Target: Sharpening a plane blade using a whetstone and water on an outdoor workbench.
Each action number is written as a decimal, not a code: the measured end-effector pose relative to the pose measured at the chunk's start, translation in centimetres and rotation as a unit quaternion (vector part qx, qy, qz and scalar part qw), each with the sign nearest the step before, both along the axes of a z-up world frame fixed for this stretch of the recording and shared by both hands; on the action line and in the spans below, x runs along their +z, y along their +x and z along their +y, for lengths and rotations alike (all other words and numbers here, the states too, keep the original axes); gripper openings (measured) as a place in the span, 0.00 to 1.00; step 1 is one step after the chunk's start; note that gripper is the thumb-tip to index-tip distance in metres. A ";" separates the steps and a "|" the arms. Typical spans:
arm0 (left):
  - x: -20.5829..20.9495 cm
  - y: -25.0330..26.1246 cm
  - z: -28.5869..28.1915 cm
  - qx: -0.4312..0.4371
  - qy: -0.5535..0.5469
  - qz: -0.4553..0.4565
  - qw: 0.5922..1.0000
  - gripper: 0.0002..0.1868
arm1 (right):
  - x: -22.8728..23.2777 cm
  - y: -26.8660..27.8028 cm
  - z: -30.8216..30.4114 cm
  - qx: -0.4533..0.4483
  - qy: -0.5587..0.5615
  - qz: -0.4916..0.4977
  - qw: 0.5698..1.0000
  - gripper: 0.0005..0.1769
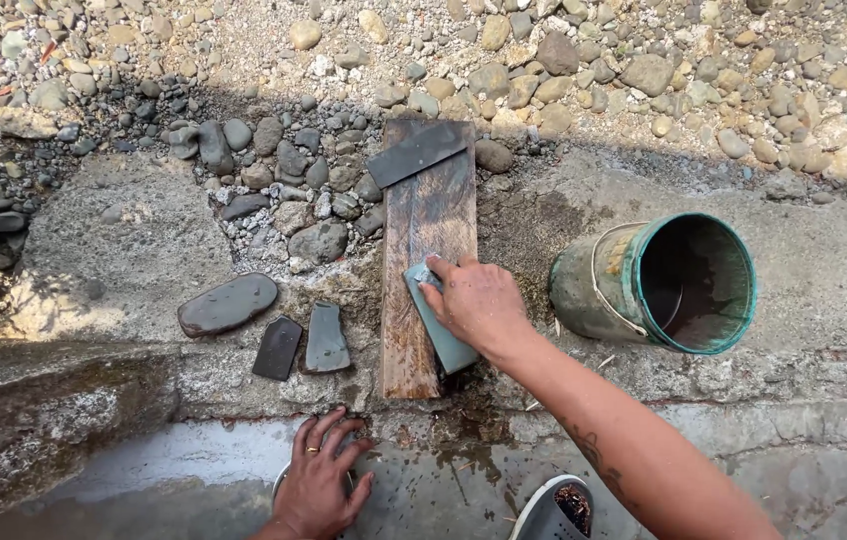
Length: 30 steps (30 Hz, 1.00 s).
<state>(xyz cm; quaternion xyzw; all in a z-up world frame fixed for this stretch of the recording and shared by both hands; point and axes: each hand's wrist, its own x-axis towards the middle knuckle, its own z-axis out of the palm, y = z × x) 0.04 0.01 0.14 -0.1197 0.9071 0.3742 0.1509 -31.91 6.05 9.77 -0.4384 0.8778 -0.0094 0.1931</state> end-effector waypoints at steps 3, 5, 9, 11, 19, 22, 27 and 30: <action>0.1 0.3 0.0 0.004 0.009 0.003 1.000 0.25 | 1.8 2.2 1.6 -0.004 0.046 -0.024 0.999 0.26; 0.0 0.1 0.0 0.012 0.018 -0.014 1.000 0.24 | 2.8 3.7 3.1 0.003 0.093 -0.041 0.995 0.27; -0.2 0.5 0.3 0.004 0.007 -0.012 1.000 0.25 | 1.5 2.8 2.0 -0.005 0.085 -0.028 0.996 0.26; -0.4 0.3 0.2 -0.007 0.000 -0.006 1.000 0.25 | 0.7 1.3 0.5 -0.010 0.028 0.002 1.000 0.24; -0.5 0.7 0.2 -0.001 0.005 0.009 1.000 0.26 | 2.9 4.8 3.4 -0.020 0.130 -0.033 0.991 0.25; 0.5 0.2 0.2 -0.009 -0.003 -0.010 1.000 0.26 | 0.5 1.0 -1.1 -0.049 0.048 0.011 0.998 0.23; -0.4 -0.2 0.9 0.083 0.022 0.054 0.995 0.24 | 1.6 3.9 0.0 -0.058 -0.177 -0.106 0.977 0.30; 3.8 -2.7 1.4 0.258 0.158 0.149 0.942 0.27 | 0.8 8.1 5.0 -0.097 -0.245 -0.284 0.922 0.35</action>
